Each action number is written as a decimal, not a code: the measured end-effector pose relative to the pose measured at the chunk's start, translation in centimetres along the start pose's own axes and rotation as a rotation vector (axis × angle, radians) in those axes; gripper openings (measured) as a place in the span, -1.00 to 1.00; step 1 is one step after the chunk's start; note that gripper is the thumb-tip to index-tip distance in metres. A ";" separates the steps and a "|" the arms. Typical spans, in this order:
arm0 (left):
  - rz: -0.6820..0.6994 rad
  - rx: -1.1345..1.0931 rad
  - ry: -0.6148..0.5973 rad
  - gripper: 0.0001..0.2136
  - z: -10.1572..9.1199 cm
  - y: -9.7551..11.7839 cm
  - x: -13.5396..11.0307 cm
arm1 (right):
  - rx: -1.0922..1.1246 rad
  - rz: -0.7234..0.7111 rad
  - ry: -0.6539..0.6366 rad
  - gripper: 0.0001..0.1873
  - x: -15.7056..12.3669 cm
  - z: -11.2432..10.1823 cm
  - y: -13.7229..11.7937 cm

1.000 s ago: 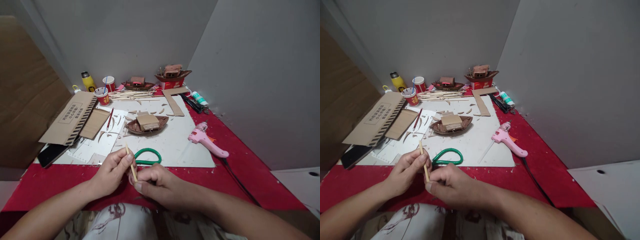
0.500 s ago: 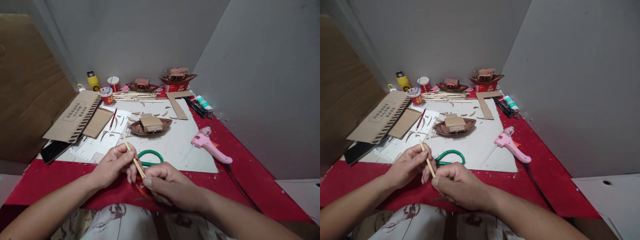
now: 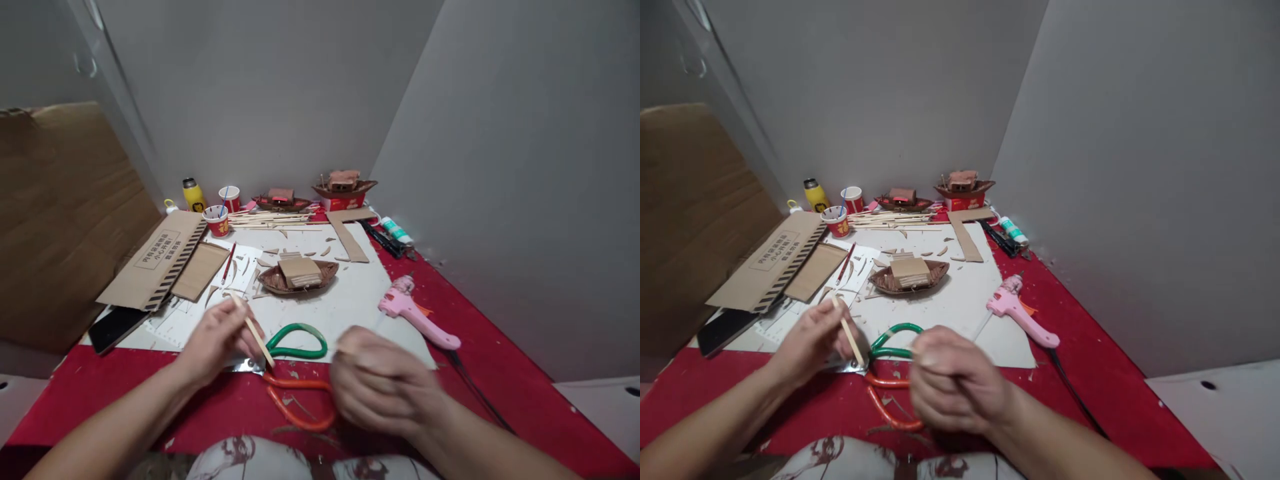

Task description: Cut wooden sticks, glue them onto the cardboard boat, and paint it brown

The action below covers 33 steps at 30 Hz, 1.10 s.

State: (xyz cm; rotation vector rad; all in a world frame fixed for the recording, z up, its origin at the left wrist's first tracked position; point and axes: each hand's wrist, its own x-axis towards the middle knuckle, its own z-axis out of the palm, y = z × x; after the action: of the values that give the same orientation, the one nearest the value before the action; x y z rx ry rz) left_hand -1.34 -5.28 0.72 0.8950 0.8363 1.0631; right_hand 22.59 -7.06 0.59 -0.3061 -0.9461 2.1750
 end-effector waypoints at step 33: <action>0.489 0.001 0.124 -0.76 -2.1 5.4 -2.5 | -2.109 0.125 -0.033 -0.60 0.7 1.0 1.7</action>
State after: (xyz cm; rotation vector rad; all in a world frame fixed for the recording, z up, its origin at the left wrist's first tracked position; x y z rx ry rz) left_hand -5.81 -6.00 5.07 1.0725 0.7350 1.5554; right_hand 20.74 -7.87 0.11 -1.1863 -2.8257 0.3610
